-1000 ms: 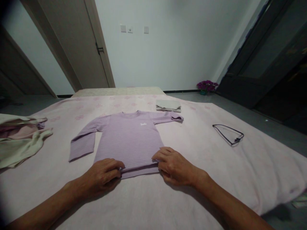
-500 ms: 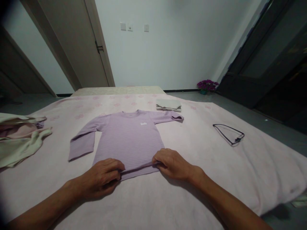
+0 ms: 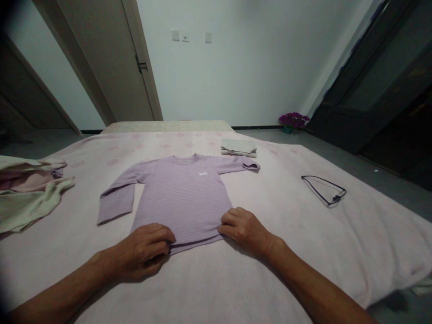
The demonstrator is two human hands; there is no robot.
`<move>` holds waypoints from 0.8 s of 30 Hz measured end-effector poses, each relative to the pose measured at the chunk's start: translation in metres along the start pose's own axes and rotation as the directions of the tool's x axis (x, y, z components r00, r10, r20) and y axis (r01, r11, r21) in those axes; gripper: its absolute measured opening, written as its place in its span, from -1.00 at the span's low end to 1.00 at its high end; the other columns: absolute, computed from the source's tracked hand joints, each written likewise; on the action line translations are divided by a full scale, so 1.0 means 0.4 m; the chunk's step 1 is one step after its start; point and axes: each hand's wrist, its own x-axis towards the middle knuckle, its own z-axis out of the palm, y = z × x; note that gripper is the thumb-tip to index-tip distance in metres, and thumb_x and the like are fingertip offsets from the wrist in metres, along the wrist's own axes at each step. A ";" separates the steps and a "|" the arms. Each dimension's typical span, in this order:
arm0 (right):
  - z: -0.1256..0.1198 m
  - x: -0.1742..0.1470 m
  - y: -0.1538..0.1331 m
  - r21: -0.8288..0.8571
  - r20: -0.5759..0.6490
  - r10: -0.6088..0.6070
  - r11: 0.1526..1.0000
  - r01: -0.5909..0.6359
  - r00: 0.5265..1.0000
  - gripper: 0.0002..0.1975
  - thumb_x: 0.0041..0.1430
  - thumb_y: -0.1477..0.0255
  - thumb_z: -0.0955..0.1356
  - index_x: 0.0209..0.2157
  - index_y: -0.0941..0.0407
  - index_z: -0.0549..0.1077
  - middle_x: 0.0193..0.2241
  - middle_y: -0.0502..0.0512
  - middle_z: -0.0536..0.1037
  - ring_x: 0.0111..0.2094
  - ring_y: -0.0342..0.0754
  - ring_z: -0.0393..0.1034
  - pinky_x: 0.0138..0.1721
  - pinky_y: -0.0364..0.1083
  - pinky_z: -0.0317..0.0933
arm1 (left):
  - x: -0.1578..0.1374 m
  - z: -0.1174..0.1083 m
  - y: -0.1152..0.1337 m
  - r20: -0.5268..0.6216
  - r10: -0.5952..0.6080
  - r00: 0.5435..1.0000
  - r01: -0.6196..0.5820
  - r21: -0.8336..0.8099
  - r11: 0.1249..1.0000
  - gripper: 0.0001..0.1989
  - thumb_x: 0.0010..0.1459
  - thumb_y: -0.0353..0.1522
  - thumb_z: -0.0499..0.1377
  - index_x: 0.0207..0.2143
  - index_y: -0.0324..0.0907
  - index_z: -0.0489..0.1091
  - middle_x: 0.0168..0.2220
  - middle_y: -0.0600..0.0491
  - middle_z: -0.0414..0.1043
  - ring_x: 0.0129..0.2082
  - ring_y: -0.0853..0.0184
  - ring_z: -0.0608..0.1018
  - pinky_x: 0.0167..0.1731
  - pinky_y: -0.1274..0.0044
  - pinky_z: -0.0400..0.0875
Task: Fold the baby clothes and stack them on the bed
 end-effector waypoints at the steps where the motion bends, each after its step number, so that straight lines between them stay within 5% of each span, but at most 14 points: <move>1: -0.001 -0.002 -0.001 0.018 0.015 -0.001 1.000 0.001 1.000 -0.77 0.32 0.56 0.25 -0.18 0.08 0.53 -0.33 0.13 0.52 -0.29 -0.04 0.35 -0.24 -0.04 0.19 | -0.001 0.000 0.000 0.005 0.001 1.000 -0.001 0.002 1.000 -0.84 0.08 -0.55 0.11 -0.30 -0.14 0.28 -0.17 -0.03 0.44 -0.20 0.25 0.45 -0.19 0.40 0.33; 10: -0.051 0.022 0.001 0.340 0.119 0.172 0.918 -0.203 0.978 -0.76 0.21 0.58 0.27 -0.26 0.09 0.57 -0.36 0.08 0.56 -0.31 -0.06 0.42 -0.21 -0.04 0.26 | 0.010 -0.008 0.007 0.033 0.001 0.999 -0.002 0.025 1.000 -0.83 0.08 -0.54 0.11 -0.32 -0.13 0.22 -0.29 0.02 0.41 -0.31 0.28 0.41 -0.31 0.44 0.28; 15: -0.059 0.100 0.018 0.309 0.076 0.252 0.914 -0.263 0.965 -0.72 0.37 0.42 0.25 0.00 0.09 0.51 -0.08 0.16 0.59 -0.05 -0.01 0.45 0.03 0.01 0.30 | 0.028 -0.023 0.021 0.053 -0.022 0.998 0.022 -0.009 1.000 -0.72 0.17 -0.45 0.10 -0.05 -0.13 0.28 -0.32 0.03 0.38 -0.33 0.27 0.40 -0.33 0.42 0.28; 19: 0.003 0.151 0.000 0.227 0.195 0.157 0.953 -0.201 0.968 -0.47 0.40 0.26 0.22 0.33 0.11 0.20 0.33 0.26 0.22 0.35 0.09 0.04 0.32 0.16 0.01 | 0.034 -0.025 0.023 0.064 -0.025 0.998 0.024 0.008 1.000 -0.72 0.19 -0.41 0.13 -0.03 -0.09 0.32 -0.26 0.01 0.40 -0.30 0.26 0.42 -0.32 0.42 0.31; 24: 0.096 0.169 0.046 0.063 0.298 0.267 0.953 -0.297 0.917 -0.34 0.40 0.16 0.20 0.39 0.19 0.06 0.41 0.35 -0.03 0.43 0.17 -0.21 0.37 0.24 -0.14 | 0.025 -0.017 0.015 0.050 -0.043 0.998 0.043 -0.010 0.999 -0.70 0.16 -0.39 0.17 -0.03 -0.08 0.36 -0.24 0.00 0.39 -0.28 0.25 0.44 -0.29 0.42 0.34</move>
